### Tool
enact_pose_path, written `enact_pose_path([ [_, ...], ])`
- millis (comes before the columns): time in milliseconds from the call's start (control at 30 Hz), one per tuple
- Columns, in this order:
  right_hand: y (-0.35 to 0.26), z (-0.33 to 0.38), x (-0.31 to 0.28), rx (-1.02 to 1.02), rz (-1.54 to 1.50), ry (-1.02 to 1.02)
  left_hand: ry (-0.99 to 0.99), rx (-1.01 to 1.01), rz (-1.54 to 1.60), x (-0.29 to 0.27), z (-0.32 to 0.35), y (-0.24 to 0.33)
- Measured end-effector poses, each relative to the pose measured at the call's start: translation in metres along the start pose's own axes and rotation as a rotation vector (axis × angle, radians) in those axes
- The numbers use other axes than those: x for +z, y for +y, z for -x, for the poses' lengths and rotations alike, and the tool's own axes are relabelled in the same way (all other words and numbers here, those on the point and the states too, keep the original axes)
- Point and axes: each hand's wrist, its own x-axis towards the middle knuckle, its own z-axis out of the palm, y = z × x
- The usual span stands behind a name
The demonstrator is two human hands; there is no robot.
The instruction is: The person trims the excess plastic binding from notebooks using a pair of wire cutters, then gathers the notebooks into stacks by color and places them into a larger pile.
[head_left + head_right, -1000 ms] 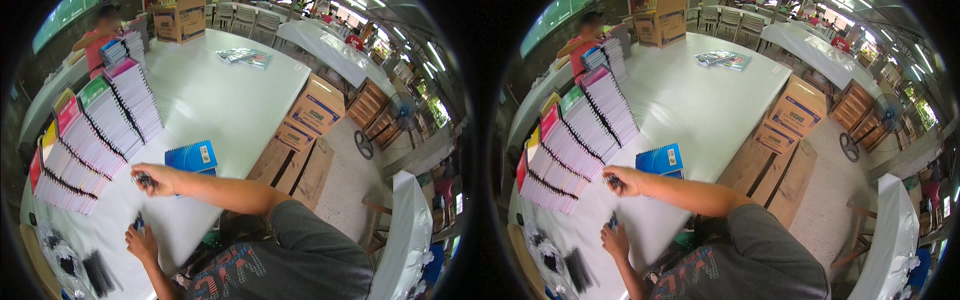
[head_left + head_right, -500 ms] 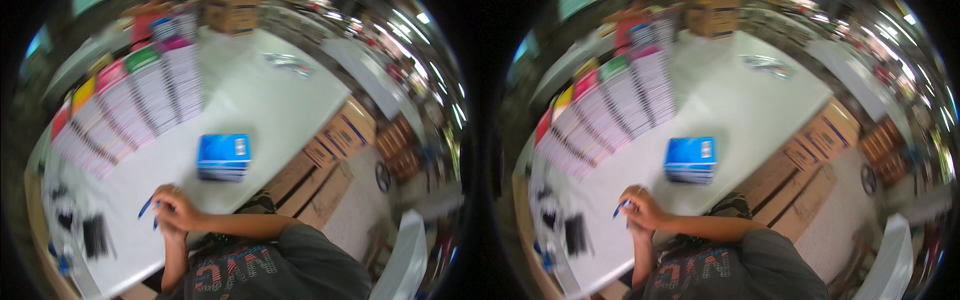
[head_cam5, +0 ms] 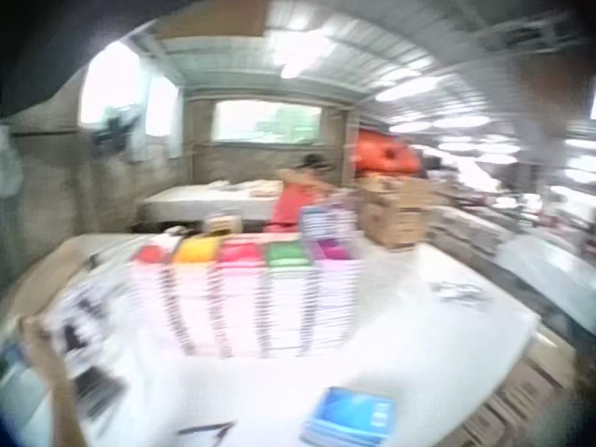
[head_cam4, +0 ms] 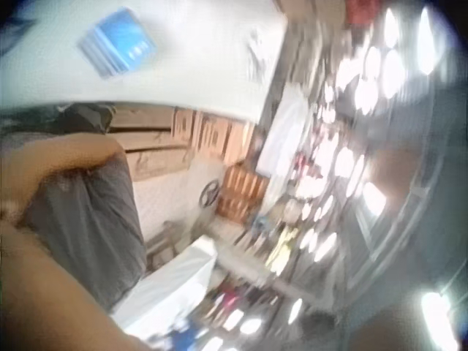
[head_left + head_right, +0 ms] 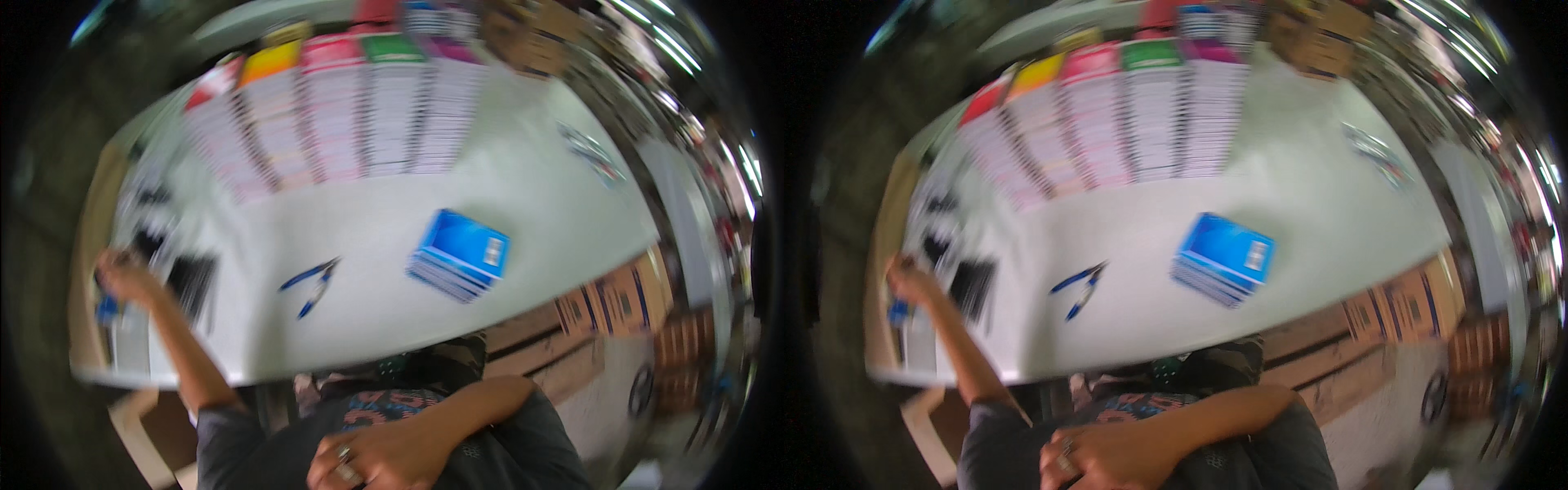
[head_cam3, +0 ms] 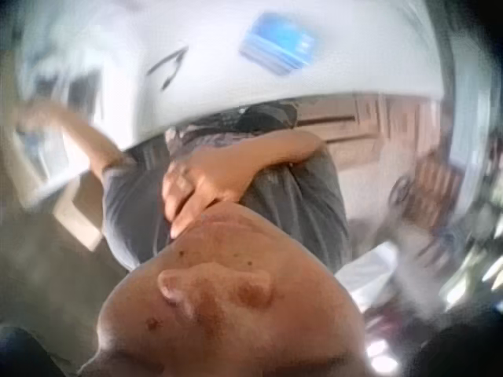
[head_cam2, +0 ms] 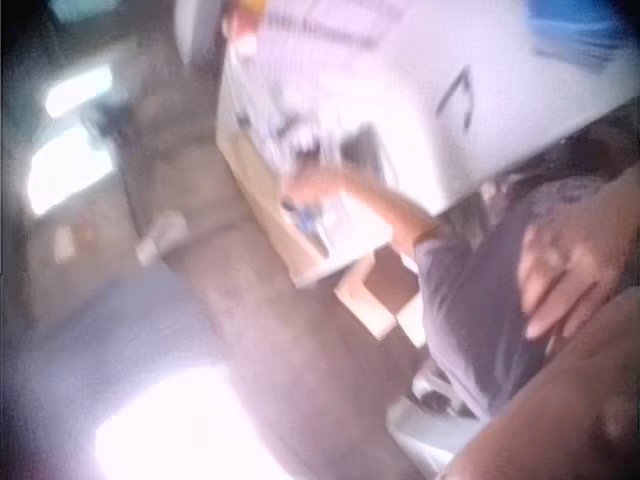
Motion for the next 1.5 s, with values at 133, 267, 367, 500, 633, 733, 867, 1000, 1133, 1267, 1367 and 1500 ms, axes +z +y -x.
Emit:
enact_pose_path([
  [133,0.004,0.004,0.002,-0.024,-0.092,-0.087,0.156,0.279,-0.572,0.024,-0.06,-0.07],
  [267,0.0,0.017,0.006,0.037,-0.101,-0.059,0.049,-0.019,-0.984,0.077,0.01,-0.034],
  [367,-0.001,0.017,0.01,0.069,-0.122,-0.054,-0.301,0.26,-0.537,0.081,0.045,0.01],
  [500,-0.004,0.015,0.014,0.11,-0.17,-0.067,-0.886,0.648,0.003,0.055,0.161,0.09],
  [633,-0.016,0.021,0.011,0.22,-0.223,-0.103,-1.491,0.504,-0.313,-0.002,0.236,0.149],
  [733,-0.034,0.033,0.001,0.261,-0.289,-0.134,-1.484,0.524,-0.306,-0.02,0.245,0.148],
  [867,-0.049,0.041,0.0,0.037,-0.428,0.013,-1.338,0.531,-0.286,-0.028,0.259,0.138],
  [1000,-0.029,0.039,0.009,-0.107,-0.344,0.148,-1.299,0.349,-0.1,-0.022,0.259,0.132],
  [1133,-0.043,0.036,0.003,0.201,-0.243,0.247,-1.451,-0.977,0.649,-0.014,0.24,0.158],
  [1267,-0.036,0.07,-0.036,0.549,0.514,0.602,-1.643,-1.702,1.173,-0.018,0.25,0.188],
  [1367,-0.012,0.114,-0.085,0.834,1.261,0.611,-1.837,-1.572,1.397,-0.021,0.271,0.219],
  [1500,0.007,0.16,-0.119,1.163,1.351,0.491,-1.937,-1.595,1.411,-0.017,0.294,0.242],
])
